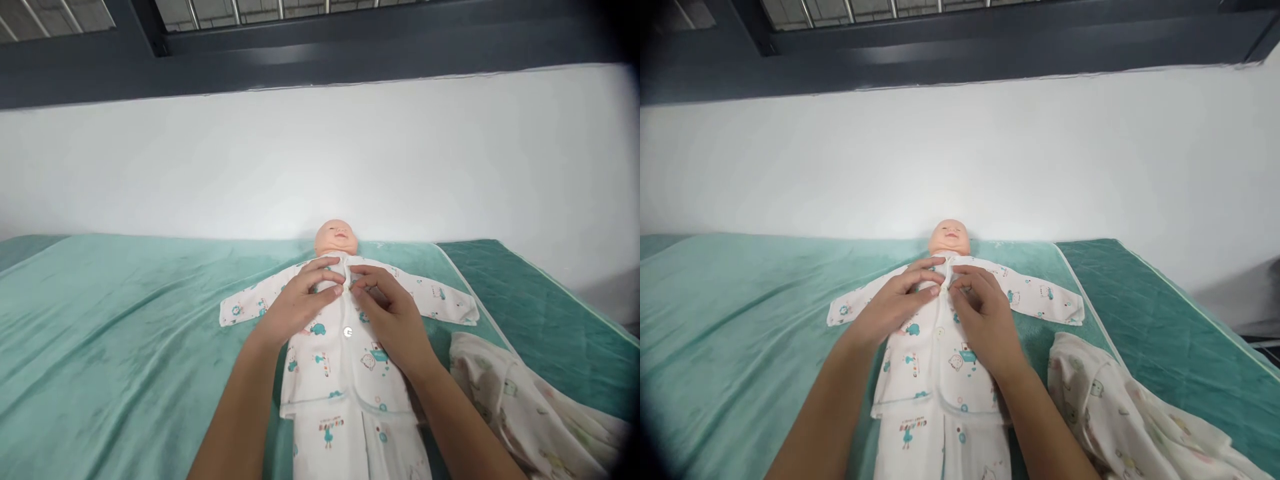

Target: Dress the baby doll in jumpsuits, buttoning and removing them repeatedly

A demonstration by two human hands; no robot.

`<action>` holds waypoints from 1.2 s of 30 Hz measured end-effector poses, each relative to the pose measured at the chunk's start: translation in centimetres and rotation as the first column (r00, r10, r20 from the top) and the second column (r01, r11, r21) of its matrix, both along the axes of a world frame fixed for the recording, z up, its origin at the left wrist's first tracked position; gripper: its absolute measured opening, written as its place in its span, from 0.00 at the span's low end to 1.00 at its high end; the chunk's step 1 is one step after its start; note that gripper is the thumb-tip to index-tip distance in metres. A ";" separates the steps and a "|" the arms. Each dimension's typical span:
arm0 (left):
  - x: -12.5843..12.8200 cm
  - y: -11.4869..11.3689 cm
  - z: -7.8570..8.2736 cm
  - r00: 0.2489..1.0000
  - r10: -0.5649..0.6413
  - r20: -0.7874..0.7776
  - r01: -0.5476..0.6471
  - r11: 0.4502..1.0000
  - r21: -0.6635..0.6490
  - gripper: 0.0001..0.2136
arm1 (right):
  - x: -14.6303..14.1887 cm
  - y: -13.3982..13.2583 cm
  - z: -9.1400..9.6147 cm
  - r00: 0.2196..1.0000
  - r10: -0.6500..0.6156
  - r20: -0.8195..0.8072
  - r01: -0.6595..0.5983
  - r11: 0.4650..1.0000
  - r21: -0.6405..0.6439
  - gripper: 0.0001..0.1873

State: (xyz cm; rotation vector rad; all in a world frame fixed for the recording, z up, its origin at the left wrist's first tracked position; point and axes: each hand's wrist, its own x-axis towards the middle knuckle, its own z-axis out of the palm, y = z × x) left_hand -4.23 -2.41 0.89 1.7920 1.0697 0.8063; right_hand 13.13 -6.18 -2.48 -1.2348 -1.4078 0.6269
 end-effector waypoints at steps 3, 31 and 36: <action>-0.3 0.2 -0.3 0.999 -0.034 0.001 0.034 0.999 0.023 0.10 | 0.1 -0.1 -0.2 1.000 -0.008 0.002 0.008 1.000 0.011 0.05; 2.1 -0.5 -0.5 0.998 0.004 -0.070 0.022 0.933 0.360 0.08 | 0.1 -0.2 -0.1 0.985 -0.139 -0.099 0.145 0.988 0.057 0.16; 1.9 -0.8 0.1 0.997 -0.029 -0.072 0.050 0.952 0.301 0.10 | 0.5 0.1 0.2 0.994 -0.073 -0.081 0.077 0.995 0.055 0.20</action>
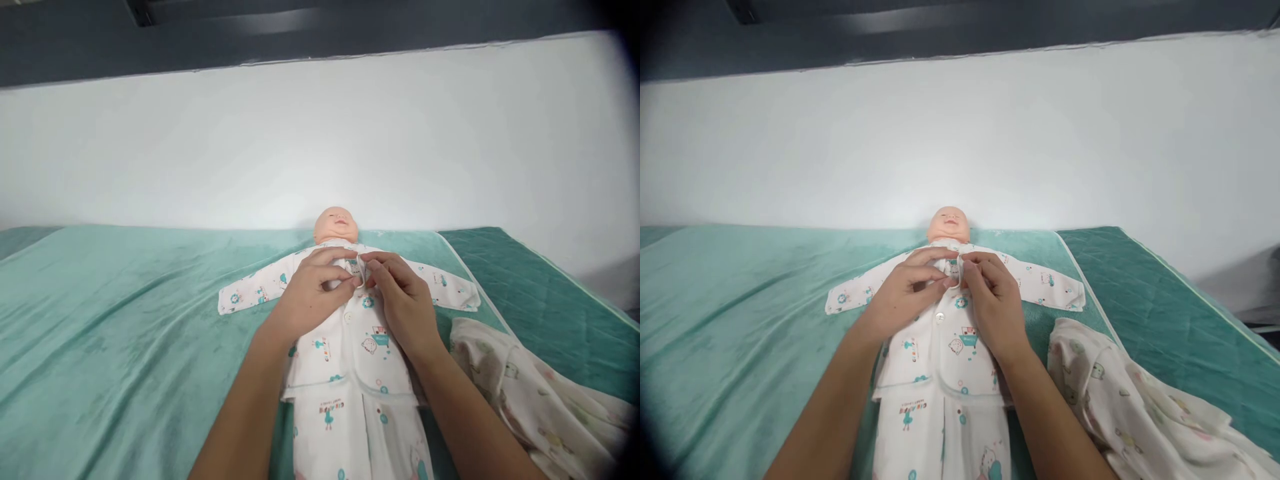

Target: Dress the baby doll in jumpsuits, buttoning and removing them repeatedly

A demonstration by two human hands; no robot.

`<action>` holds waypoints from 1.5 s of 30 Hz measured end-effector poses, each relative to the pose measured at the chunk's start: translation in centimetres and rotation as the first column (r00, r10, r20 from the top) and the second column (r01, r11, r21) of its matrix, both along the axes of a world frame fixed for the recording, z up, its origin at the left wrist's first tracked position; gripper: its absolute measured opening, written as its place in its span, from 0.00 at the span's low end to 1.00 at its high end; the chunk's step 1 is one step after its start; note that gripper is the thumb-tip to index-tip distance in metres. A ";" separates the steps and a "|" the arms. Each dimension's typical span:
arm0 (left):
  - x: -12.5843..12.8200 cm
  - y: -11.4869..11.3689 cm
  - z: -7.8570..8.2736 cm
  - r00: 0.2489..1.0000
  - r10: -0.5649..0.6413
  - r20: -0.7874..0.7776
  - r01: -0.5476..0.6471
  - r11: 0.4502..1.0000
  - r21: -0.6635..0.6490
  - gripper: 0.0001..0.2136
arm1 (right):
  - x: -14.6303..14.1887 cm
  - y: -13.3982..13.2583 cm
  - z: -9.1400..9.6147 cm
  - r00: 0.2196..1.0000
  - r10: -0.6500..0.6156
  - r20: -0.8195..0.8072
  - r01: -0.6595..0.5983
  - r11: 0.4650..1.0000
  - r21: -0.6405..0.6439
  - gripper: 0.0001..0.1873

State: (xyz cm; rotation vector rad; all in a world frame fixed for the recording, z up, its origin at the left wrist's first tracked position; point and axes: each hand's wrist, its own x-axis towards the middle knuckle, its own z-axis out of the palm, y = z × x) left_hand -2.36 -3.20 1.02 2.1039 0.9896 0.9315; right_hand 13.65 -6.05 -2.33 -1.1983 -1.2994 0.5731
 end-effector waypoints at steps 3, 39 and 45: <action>-0.6 -0.1 0.5 1.000 0.016 0.010 -0.016 0.997 -0.076 0.11 | 0.4 -0.2 0.6 0.986 0.130 0.103 -0.122 0.989 -0.086 0.19; -3.6 0.4 1.7 0.933 -0.342 -0.116 0.296 0.908 -0.296 0.04 | 3.2 -1.3 2.2 0.778 0.584 0.232 -0.485 0.793 -0.369 0.06; -3.4 0.4 1.7 0.934 -0.346 -0.090 0.304 0.901 -0.309 0.03 | 3.2 -1.1 2.0 0.784 0.585 0.210 -0.490 0.789 -0.370 0.05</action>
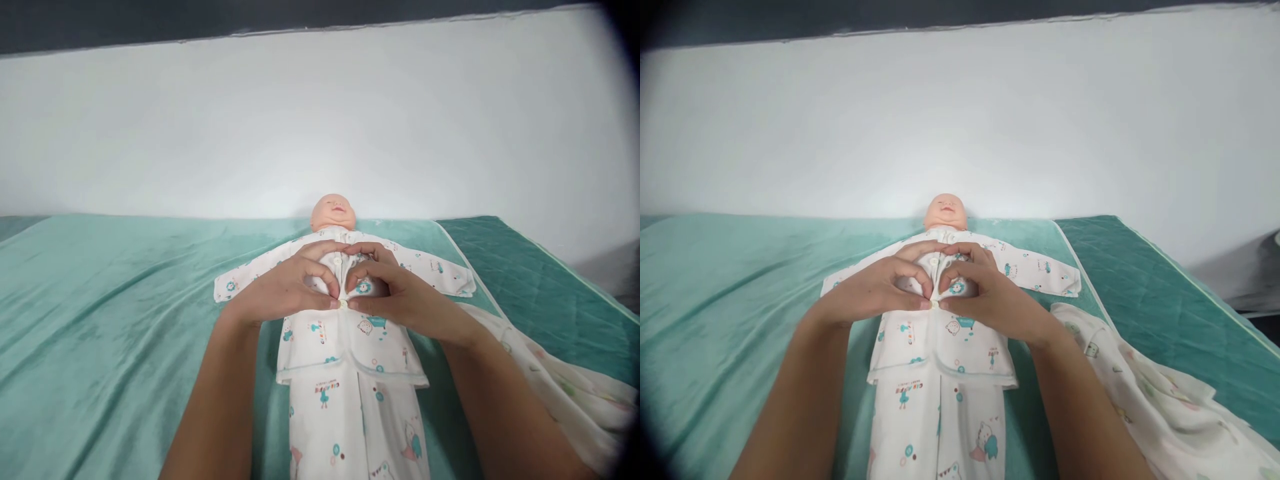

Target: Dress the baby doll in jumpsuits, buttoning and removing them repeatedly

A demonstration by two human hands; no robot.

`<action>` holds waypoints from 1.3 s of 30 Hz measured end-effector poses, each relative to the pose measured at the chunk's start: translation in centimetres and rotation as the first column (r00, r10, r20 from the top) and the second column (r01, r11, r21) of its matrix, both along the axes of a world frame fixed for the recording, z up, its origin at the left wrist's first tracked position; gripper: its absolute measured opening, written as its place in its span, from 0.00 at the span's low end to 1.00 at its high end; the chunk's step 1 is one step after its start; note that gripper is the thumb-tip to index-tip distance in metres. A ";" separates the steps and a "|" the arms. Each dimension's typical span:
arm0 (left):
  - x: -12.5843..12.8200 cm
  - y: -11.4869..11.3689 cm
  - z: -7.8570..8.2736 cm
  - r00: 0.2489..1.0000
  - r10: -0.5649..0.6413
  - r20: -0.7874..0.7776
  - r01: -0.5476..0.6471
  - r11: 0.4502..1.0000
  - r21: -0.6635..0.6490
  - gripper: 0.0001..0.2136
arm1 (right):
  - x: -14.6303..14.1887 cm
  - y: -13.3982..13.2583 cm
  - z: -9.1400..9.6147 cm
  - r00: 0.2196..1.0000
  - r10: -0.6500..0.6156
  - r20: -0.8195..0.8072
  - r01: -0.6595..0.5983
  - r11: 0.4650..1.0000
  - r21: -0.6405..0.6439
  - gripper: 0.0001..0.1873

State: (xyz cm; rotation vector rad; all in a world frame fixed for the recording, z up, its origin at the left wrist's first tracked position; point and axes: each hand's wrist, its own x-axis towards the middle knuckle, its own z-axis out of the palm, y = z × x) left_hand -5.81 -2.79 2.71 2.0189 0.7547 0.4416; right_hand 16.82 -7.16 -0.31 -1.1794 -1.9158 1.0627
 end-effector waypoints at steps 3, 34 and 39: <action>0.0 0.1 -0.1 1.000 0.005 -0.016 -0.004 0.999 0.036 0.03 | 0.0 0.1 -0.2 1.000 -0.006 -0.007 0.006 1.000 0.017 0.05; 0.7 -0.6 0.1 0.991 0.095 -0.097 -0.084 0.990 0.117 0.04 | -0.5 0.3 -0.5 0.999 -0.006 -0.041 0.007 1.000 0.020 0.07; 0.6 -0.4 0.2 0.995 0.068 -0.070 -0.062 0.994 0.087 0.04 | -0.5 0.3 -0.5 1.000 -0.022 -0.015 0.022 0.999 0.034 0.06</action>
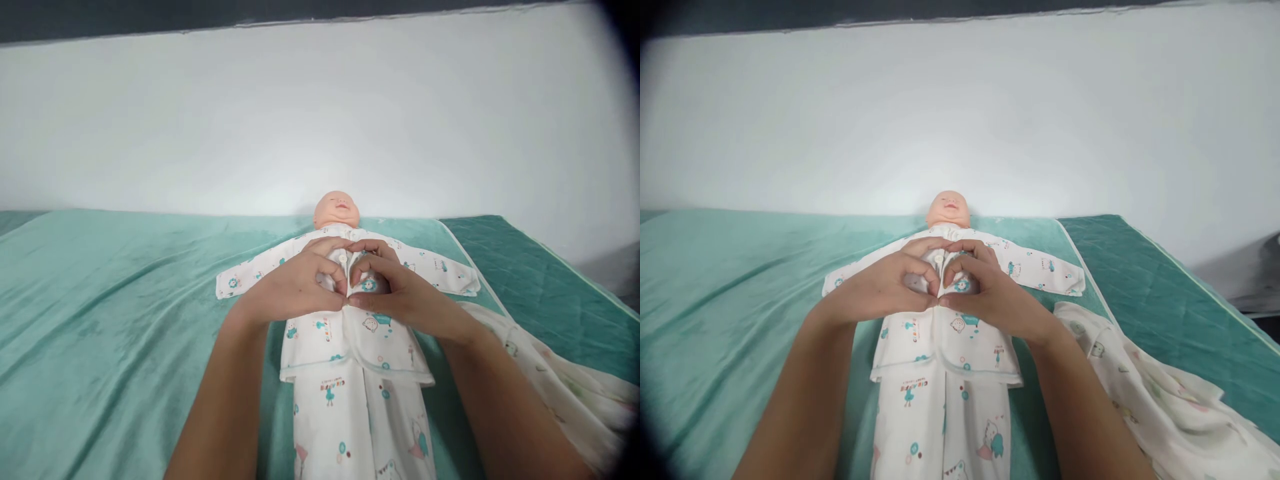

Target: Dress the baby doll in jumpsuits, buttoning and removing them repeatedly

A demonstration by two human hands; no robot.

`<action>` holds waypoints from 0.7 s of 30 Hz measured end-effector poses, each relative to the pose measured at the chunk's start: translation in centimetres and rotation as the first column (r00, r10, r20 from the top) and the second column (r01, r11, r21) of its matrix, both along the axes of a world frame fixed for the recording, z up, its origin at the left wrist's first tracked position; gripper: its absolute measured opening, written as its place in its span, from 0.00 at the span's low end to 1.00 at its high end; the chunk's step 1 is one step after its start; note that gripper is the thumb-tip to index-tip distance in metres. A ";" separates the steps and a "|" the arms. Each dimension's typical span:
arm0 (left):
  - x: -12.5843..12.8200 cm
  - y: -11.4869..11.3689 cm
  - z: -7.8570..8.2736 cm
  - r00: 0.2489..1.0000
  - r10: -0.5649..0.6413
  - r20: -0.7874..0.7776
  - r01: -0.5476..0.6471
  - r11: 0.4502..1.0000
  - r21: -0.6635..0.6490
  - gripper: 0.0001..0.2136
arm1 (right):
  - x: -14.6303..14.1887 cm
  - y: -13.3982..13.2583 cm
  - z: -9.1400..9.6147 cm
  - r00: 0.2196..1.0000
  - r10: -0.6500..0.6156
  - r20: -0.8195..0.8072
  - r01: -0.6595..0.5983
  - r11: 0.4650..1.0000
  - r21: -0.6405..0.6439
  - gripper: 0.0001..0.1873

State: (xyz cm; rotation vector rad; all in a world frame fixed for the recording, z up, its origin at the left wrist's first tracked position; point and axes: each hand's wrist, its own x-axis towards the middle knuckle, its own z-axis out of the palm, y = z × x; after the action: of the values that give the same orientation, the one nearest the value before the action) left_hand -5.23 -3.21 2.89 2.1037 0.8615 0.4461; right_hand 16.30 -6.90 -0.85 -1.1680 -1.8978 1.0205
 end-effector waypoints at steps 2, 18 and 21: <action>0.0 0.1 -0.1 1.000 -0.004 0.023 0.005 1.000 -0.016 0.04 | 0.0 -0.1 0.0 1.000 0.000 -0.006 0.000 1.000 -0.020 0.06; 0.8 -0.1 -0.1 1.000 -0.023 -0.010 0.023 0.996 0.088 0.09 | -0.5 0.1 -0.1 0.994 -0.065 -0.092 0.068 0.997 0.041 0.09; 0.8 -0.1 -0.2 1.000 0.016 0.005 -0.016 0.998 0.068 0.12 | -1.1 0.1 -0.2 0.987 -0.141 -0.083 0.148 0.986 0.081 0.08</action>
State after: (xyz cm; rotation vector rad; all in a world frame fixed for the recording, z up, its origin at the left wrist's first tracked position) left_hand -4.39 -3.34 2.68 2.1588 0.8725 0.4946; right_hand 15.19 -6.77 -1.08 -1.1807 -1.7527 0.8832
